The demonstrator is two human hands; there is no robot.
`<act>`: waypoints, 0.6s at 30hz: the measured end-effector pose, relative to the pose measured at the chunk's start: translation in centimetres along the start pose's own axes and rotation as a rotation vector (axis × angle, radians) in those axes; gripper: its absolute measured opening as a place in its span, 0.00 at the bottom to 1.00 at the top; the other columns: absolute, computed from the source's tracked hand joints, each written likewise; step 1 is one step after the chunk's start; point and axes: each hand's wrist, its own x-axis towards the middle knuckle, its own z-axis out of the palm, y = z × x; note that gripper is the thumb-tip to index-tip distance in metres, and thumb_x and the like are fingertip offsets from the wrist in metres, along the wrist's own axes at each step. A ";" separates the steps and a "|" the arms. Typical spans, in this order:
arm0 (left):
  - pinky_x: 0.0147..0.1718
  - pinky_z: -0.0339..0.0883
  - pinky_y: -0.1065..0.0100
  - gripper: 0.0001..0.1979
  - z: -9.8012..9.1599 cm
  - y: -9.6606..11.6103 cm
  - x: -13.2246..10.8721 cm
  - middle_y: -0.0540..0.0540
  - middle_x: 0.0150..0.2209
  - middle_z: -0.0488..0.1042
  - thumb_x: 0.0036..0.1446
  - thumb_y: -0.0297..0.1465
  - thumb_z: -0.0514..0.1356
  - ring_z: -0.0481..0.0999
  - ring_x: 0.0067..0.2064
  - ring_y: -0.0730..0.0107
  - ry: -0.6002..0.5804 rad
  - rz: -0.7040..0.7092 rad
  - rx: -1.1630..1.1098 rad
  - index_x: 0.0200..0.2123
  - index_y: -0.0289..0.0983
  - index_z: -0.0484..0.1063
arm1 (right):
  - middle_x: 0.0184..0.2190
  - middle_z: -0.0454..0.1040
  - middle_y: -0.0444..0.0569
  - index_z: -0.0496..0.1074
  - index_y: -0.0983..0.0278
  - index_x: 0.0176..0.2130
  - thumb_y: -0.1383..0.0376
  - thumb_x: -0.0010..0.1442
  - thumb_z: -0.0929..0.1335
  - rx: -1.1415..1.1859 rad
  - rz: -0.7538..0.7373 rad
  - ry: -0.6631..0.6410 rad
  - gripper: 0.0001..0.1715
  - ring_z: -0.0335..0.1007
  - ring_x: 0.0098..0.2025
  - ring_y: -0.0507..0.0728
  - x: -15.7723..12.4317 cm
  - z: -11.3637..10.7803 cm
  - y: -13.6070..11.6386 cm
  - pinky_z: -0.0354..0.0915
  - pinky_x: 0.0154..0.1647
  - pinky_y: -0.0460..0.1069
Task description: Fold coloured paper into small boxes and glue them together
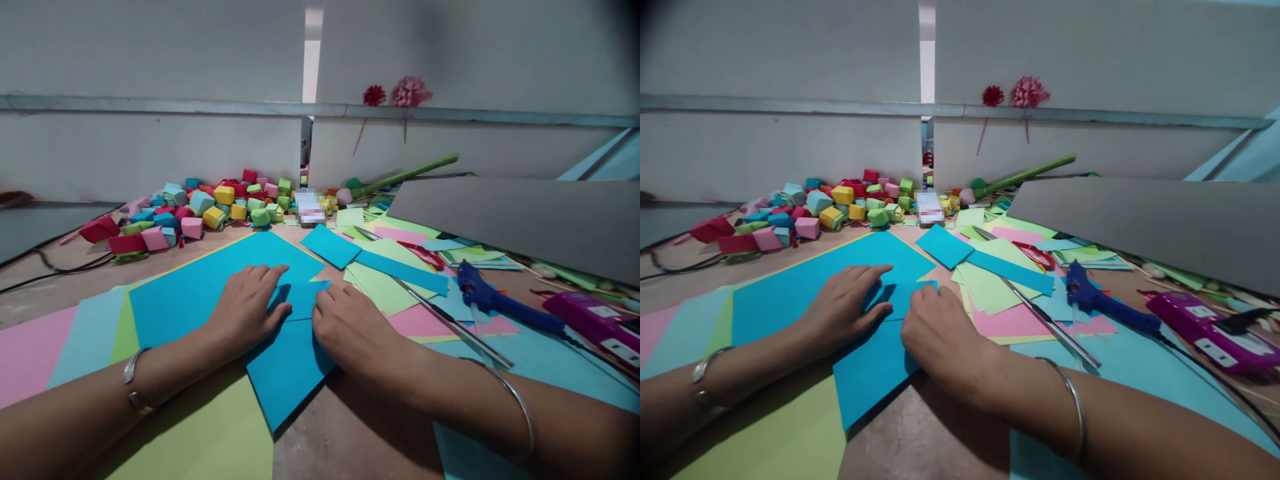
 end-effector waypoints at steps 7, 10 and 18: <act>0.37 0.68 0.65 0.21 0.1 -0.5 0.3 0.47 0.35 0.73 0.55 0.21 0.55 0.73 0.38 0.65 0.175 0.075 -0.225 0.53 0.38 0.65 | 0.58 0.67 0.65 0.65 0.72 0.59 0.70 0.66 0.62 0.083 0.119 0.407 0.23 0.60 0.58 0.69 1.0 1.3 1.9 0.58 0.52 0.61; 0.38 0.68 0.63 0.17 -0.5 -0.2 0.2 0.48 0.34 0.73 0.59 0.21 0.54 0.73 0.37 0.65 0.324 0.145 -0.213 0.50 0.39 0.67 | 0.49 0.75 0.58 0.72 0.67 0.52 0.70 0.62 0.65 0.300 0.154 0.379 0.17 0.67 0.50 0.64 1.2 1.7 3.3 0.61 0.46 0.55; 0.48 0.71 0.56 0.33 -1.0 0.3 1.1 0.39 0.51 0.69 0.50 0.38 0.68 0.73 0.53 0.55 0.569 -0.246 -0.876 0.56 0.36 0.61 | 0.31 0.73 0.48 0.70 0.65 0.34 0.69 0.58 0.66 0.706 0.416 0.744 0.02 0.67 0.33 0.55 1.3 1.2 4.1 0.61 0.33 0.48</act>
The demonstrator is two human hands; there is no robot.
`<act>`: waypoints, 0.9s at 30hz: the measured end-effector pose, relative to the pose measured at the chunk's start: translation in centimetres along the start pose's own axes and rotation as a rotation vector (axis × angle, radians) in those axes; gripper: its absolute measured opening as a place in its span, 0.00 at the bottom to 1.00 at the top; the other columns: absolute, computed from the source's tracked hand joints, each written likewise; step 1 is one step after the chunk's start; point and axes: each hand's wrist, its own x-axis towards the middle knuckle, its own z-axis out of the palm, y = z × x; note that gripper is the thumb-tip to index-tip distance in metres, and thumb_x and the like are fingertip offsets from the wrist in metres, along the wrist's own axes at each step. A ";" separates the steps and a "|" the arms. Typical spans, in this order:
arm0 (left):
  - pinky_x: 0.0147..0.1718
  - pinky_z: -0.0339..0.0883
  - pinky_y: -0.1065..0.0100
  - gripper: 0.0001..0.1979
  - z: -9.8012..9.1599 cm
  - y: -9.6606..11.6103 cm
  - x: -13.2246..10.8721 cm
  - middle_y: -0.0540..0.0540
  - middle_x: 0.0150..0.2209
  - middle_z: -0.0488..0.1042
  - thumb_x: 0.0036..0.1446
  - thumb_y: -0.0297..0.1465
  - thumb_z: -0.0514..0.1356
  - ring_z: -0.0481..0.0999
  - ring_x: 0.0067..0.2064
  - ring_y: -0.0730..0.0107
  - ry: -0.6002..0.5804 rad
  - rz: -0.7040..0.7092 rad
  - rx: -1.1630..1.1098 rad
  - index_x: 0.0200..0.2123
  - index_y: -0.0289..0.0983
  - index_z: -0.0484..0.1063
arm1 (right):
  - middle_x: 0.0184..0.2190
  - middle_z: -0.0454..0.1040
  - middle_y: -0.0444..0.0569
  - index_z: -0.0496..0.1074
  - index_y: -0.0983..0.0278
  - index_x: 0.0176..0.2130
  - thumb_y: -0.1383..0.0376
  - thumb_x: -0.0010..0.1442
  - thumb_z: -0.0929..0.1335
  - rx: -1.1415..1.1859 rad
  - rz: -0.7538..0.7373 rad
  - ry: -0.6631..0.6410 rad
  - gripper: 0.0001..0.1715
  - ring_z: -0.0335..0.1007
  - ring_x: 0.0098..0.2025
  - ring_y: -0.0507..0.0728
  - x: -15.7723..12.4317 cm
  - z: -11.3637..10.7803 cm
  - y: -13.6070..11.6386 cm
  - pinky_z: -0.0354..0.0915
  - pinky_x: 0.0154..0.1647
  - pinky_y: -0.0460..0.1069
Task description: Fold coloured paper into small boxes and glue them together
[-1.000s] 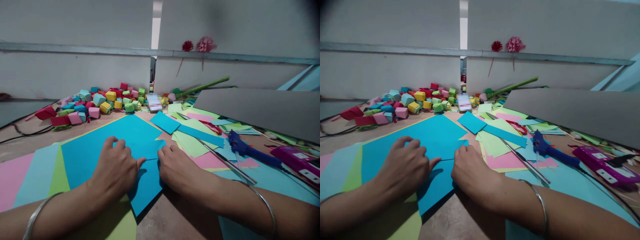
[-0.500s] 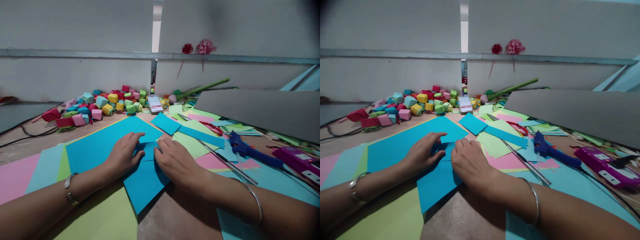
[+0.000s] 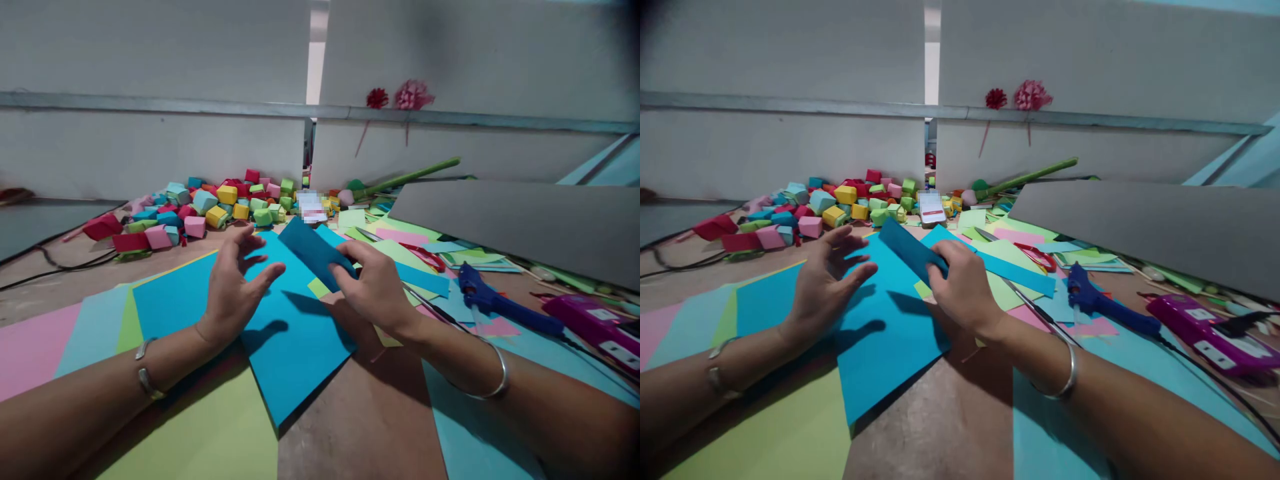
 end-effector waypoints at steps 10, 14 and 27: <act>0.43 0.71 0.60 0.23 0.4 1.6 -1.7 0.43 0.41 0.79 0.52 0.47 0.65 0.77 0.45 0.53 -0.405 -0.358 -0.300 0.43 0.34 0.73 | 0.45 0.72 0.60 0.69 0.68 0.47 0.64 0.63 0.64 -0.004 -0.329 -0.130 0.14 0.68 0.48 0.64 -2.5 1.2 -2.4 0.68 0.44 0.57; 0.48 0.70 0.57 0.34 0.2 1.3 -1.4 0.42 0.47 0.78 0.48 0.50 0.67 0.75 0.51 0.50 -0.327 -0.341 -0.299 0.53 0.36 0.68 | 0.44 0.73 0.56 0.69 0.66 0.48 0.53 0.60 0.69 0.145 -0.136 -0.197 0.23 0.69 0.44 0.62 -2.0 0.4 -2.6 0.68 0.43 0.56; 0.39 0.77 0.55 0.22 -0.1 0.6 -1.0 0.42 0.44 0.81 0.46 0.39 0.70 0.81 0.43 0.50 -0.266 -0.504 -0.255 0.43 0.36 0.74 | 0.39 0.79 0.49 0.73 0.63 0.40 0.66 0.55 0.70 0.900 0.717 -0.407 0.10 0.76 0.37 0.58 -0.4 0.1 -1.8 0.73 0.38 0.52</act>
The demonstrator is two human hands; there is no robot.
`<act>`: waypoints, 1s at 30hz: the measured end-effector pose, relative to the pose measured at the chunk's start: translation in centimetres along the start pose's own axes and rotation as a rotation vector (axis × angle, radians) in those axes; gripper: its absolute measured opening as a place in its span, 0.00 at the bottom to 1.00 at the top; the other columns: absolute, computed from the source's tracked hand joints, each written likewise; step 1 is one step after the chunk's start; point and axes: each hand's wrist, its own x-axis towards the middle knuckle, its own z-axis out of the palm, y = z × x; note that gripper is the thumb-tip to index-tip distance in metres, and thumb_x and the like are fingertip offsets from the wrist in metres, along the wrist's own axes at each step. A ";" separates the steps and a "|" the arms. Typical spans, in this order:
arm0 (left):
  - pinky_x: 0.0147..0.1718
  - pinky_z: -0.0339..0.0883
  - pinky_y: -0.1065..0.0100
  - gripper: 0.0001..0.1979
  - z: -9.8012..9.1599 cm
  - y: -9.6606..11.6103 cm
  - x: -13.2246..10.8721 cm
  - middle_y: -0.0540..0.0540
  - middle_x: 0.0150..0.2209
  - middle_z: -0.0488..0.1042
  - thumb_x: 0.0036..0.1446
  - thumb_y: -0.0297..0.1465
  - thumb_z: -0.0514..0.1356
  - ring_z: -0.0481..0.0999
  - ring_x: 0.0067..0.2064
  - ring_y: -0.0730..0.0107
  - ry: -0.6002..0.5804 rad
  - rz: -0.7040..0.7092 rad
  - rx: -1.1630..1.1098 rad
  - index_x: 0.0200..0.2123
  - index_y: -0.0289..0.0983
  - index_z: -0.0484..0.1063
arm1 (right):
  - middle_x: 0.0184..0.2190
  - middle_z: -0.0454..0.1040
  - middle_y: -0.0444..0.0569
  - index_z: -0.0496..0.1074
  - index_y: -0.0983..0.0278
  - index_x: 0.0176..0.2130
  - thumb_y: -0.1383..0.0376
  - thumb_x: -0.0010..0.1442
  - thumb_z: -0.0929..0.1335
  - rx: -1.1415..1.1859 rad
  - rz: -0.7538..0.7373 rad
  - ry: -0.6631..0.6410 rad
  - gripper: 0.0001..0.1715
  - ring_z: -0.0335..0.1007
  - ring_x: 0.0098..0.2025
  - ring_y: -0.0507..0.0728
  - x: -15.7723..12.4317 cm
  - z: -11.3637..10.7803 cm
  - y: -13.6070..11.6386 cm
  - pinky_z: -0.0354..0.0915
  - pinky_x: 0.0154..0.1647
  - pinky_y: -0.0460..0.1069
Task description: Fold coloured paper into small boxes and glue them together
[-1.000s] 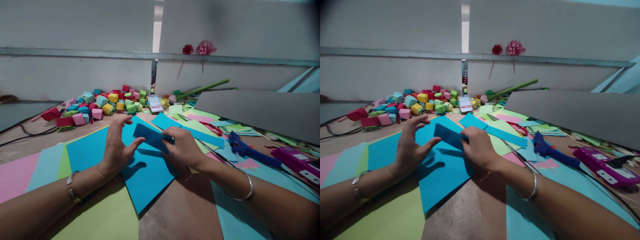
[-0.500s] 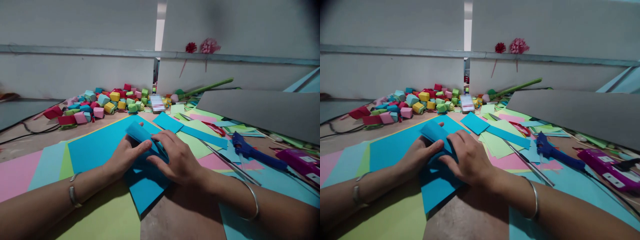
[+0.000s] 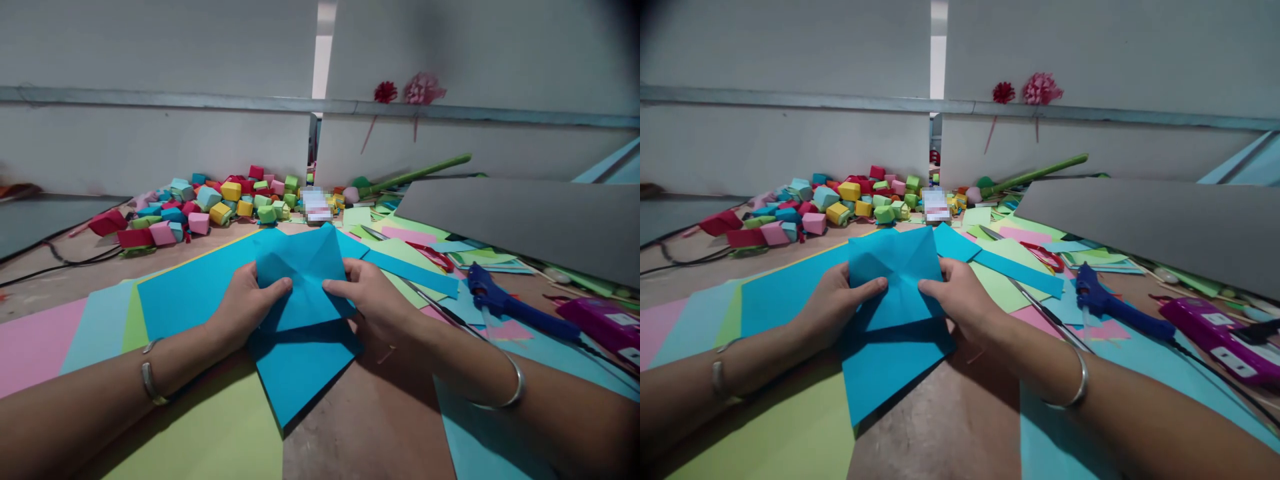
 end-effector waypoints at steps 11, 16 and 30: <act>0.33 0.77 0.62 0.14 0.5 0.4 -0.1 0.45 0.33 0.83 0.43 0.36 0.72 0.82 0.32 0.59 -0.064 -0.173 -0.174 0.35 0.36 0.79 | 0.33 0.80 0.47 0.78 0.62 0.36 0.65 0.45 0.78 0.008 0.046 0.014 0.15 0.76 0.34 0.56 0.4 -0.4 0.1 0.72 0.32 0.48; 0.33 0.76 0.61 0.09 0.4 0.6 0.4 0.44 0.38 0.83 0.41 0.30 0.70 0.82 0.36 0.56 0.000 -0.141 -0.209 0.30 0.38 0.79 | 0.28 0.78 0.47 0.79 0.61 0.37 0.68 0.50 0.73 0.236 0.220 0.070 0.10 0.74 0.28 0.56 1.0 -0.7 0.0 0.72 0.27 0.50; 0.61 0.50 0.49 0.22 -1.0 0.6 -0.1 0.44 0.46 0.80 0.53 0.40 0.67 0.73 0.54 0.52 0.106 1.140 0.994 0.51 0.43 0.74 | 0.29 0.77 0.48 0.74 0.61 0.33 0.69 0.47 0.70 0.178 0.115 0.042 0.08 0.74 0.28 0.57 1.6 -1.5 0.4 0.74 0.27 0.54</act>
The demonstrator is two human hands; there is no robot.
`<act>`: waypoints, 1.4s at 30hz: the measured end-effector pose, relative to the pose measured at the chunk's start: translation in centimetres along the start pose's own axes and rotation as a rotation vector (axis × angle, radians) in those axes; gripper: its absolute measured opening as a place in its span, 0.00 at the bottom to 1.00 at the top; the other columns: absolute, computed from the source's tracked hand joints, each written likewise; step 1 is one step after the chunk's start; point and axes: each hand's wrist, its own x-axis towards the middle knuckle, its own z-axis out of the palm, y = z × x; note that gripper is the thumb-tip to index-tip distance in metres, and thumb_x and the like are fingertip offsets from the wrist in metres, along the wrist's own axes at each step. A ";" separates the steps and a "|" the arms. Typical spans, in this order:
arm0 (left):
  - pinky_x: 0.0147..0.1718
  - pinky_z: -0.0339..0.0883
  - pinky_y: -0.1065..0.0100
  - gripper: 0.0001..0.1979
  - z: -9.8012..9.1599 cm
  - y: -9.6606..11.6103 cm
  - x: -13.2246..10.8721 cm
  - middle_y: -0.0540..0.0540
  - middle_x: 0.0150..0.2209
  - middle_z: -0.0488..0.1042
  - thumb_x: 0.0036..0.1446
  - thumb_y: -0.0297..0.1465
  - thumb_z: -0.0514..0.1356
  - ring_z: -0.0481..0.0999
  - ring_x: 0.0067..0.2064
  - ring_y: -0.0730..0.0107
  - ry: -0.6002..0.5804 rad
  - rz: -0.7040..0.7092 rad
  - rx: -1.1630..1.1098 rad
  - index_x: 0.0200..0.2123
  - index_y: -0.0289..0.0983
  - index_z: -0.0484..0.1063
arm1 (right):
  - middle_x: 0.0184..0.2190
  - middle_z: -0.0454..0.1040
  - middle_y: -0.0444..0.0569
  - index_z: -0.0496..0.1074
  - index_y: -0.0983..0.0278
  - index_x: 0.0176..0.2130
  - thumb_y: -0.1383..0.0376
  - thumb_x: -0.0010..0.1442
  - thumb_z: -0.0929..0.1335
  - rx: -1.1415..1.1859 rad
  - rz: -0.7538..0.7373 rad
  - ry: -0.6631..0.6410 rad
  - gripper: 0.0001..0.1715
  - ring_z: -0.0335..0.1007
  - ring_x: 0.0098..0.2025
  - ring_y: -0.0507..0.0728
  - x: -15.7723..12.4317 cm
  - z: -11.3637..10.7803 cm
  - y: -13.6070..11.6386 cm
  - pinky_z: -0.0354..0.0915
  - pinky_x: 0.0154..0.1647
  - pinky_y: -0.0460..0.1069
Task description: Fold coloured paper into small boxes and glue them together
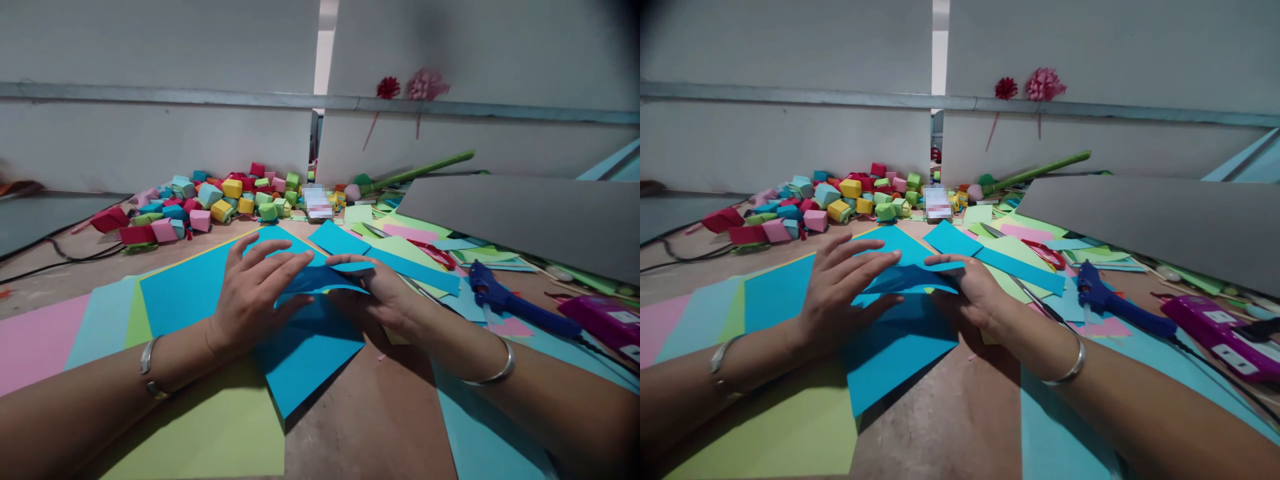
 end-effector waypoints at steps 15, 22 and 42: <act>0.37 0.67 0.64 0.08 1.1 -1.0 -0.4 0.44 0.34 0.80 0.60 0.34 0.60 0.77 0.37 0.63 -0.023 -0.236 -0.113 0.36 0.39 0.78 | 0.40 0.76 0.51 0.77 0.60 0.41 0.57 0.55 0.72 -0.894 -1.020 0.138 0.14 0.69 0.46 0.62 -0.4 -1.1 -1.4 0.63 0.49 0.56; 0.32 0.65 0.68 0.10 0.6 -0.6 0.0 0.47 0.31 0.75 0.63 0.33 0.56 0.71 0.31 0.68 -0.040 -0.407 -0.299 0.37 0.37 0.76 | 0.30 0.76 0.47 0.76 0.62 0.33 0.60 0.59 0.69 -0.851 -0.879 0.191 0.09 0.68 0.32 0.56 0.0 -1.1 -0.5 0.64 0.34 0.50; 0.33 0.67 0.65 0.11 1.4 -1.4 0.1 0.46 0.34 0.81 0.57 0.38 0.58 0.77 0.35 0.61 -0.204 -0.653 -0.322 0.34 0.40 0.80 | 0.33 0.80 0.48 0.79 0.62 0.33 0.66 0.57 0.67 -0.923 -0.570 0.094 0.08 0.73 0.35 0.57 0.4 -1.2 -0.3 0.64 0.33 0.50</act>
